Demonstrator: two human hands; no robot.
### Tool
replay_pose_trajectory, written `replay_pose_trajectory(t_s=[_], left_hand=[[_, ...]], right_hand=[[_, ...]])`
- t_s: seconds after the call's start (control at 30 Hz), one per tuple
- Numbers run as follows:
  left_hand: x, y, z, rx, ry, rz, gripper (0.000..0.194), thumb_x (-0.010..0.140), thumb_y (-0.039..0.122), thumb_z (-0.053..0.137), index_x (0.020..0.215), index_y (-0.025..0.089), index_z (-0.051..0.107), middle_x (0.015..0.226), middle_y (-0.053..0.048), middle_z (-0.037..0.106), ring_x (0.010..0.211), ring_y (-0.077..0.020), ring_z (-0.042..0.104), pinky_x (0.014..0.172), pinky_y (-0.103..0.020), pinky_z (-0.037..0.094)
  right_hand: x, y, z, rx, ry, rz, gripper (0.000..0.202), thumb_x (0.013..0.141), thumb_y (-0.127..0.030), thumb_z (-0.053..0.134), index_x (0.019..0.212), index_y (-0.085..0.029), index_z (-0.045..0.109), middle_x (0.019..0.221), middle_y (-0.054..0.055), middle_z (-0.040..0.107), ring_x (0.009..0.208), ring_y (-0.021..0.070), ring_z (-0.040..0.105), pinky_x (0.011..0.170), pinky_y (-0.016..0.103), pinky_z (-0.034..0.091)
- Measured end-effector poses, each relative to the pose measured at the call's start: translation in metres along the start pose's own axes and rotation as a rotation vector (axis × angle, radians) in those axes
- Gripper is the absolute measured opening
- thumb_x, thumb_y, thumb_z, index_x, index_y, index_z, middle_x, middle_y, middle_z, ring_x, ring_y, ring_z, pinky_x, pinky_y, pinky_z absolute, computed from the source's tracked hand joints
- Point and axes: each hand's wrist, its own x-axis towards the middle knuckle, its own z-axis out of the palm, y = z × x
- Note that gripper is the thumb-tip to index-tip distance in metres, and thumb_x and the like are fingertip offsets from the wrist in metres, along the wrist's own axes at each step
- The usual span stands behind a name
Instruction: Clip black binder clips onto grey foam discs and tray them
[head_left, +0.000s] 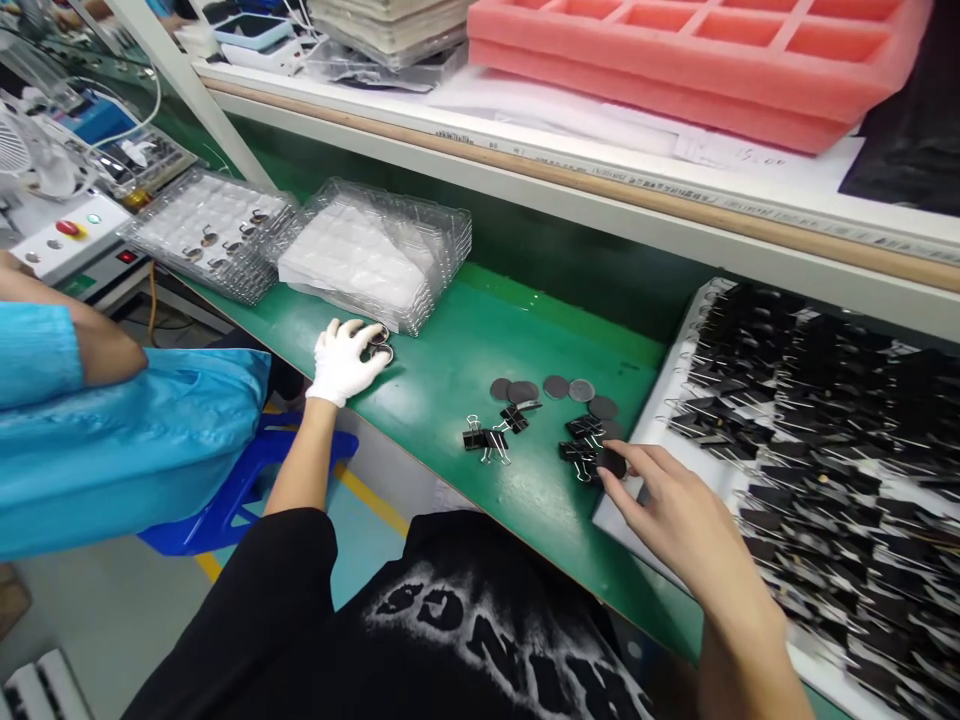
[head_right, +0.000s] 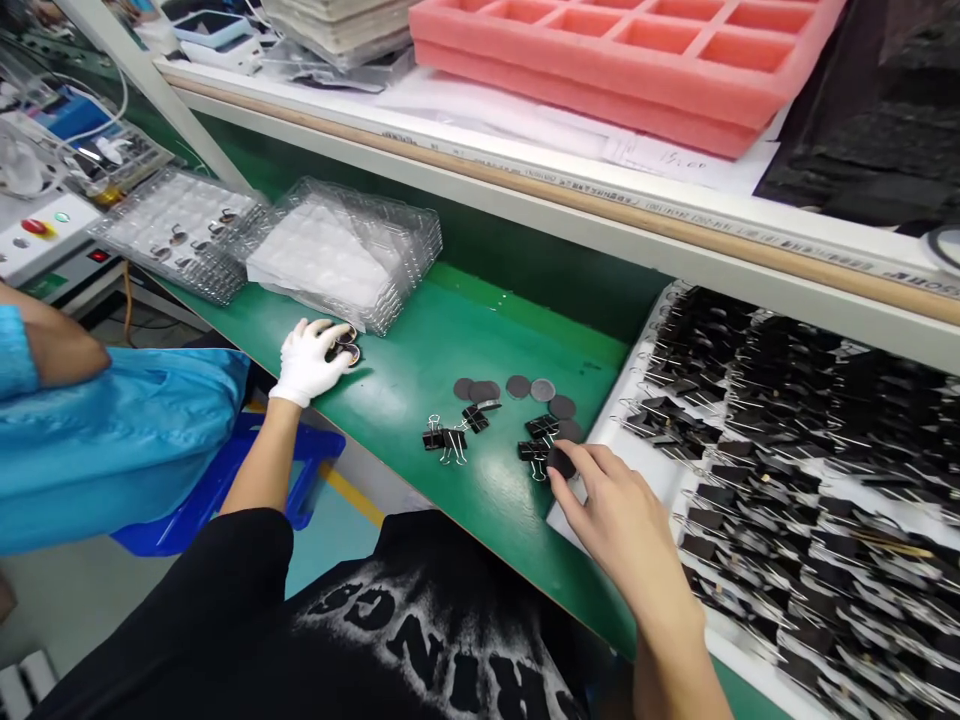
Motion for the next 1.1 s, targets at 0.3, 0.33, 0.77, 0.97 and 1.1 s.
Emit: replay_pose_trajectory(t_s=[0.3, 0.33, 0.77, 0.97, 1.1], left_hand=[[-0.041, 0.119, 0.008, 0.003, -0.093, 0.247, 0.068, 0.089, 0.072, 0.062, 0.146, 0.035, 0.063, 0.152, -0.012, 0.056, 0.15, -0.0432, 0.035, 0.119, -0.057, 0.028], [-0.038, 0.132, 0.011, -0.011, -0.099, 0.273, 0.068, 0.09, 0.071, 0.061, 0.146, 0.035, 0.063, 0.152, -0.012, 0.056, 0.15, -0.0429, 0.034, 0.12, -0.057, 0.028], [0.067, 0.198, -0.002, 0.086, -0.182, 0.315, 0.057, 0.095, 0.063, 0.048, 0.128, 0.023, 0.072, 0.123, -0.018, 0.074, 0.12, -0.0411, 0.059, 0.1, -0.055, 0.037], [0.101, 0.246, 0.011, 0.026, -0.309, 0.41, 0.041, 0.093, 0.049, 0.056, 0.117, 0.022, 0.077, 0.116, -0.015, 0.078, 0.106, -0.0341, 0.07, 0.088, -0.043, 0.047], [0.099, 0.267, 0.026, -0.058, -0.305, 0.433, 0.035, 0.098, 0.04, 0.048, 0.109, 0.025, 0.078, 0.109, -0.011, 0.08, 0.102, -0.03, 0.073, 0.08, -0.037, 0.049]], right_hand=[[0.013, -0.016, -0.014, 0.062, 0.06, -0.082, 0.036, 0.105, -0.04, 0.049, 0.132, -0.024, 0.067, 0.121, 0.012, 0.071, 0.094, 0.0274, 0.073, 0.081, 0.042, 0.058], [0.02, -0.018, -0.015, 0.083, 0.067, -0.114, 0.035, 0.104, -0.037, 0.049, 0.132, -0.023, 0.067, 0.122, 0.013, 0.07, 0.096, 0.0278, 0.073, 0.084, 0.042, 0.058], [0.166, -0.005, -0.006, 1.295, -0.069, 0.39, 0.021, 0.094, -0.012, 0.059, 0.109, -0.018, 0.073, 0.103, 0.008, 0.078, 0.083, 0.0134, 0.073, 0.068, 0.022, 0.056], [0.17, -0.001, -0.001, 1.446, 0.0, 0.593, 0.018, 0.104, -0.013, 0.05, 0.091, -0.016, 0.064, 0.089, 0.008, 0.076, 0.07, 0.0106, 0.073, 0.061, 0.018, 0.056], [0.174, 0.006, 0.009, 1.296, 0.036, 0.618, 0.016, 0.102, -0.008, 0.053, 0.092, -0.015, 0.064, 0.081, 0.006, 0.074, 0.063, 0.0098, 0.072, 0.057, 0.017, 0.056]])
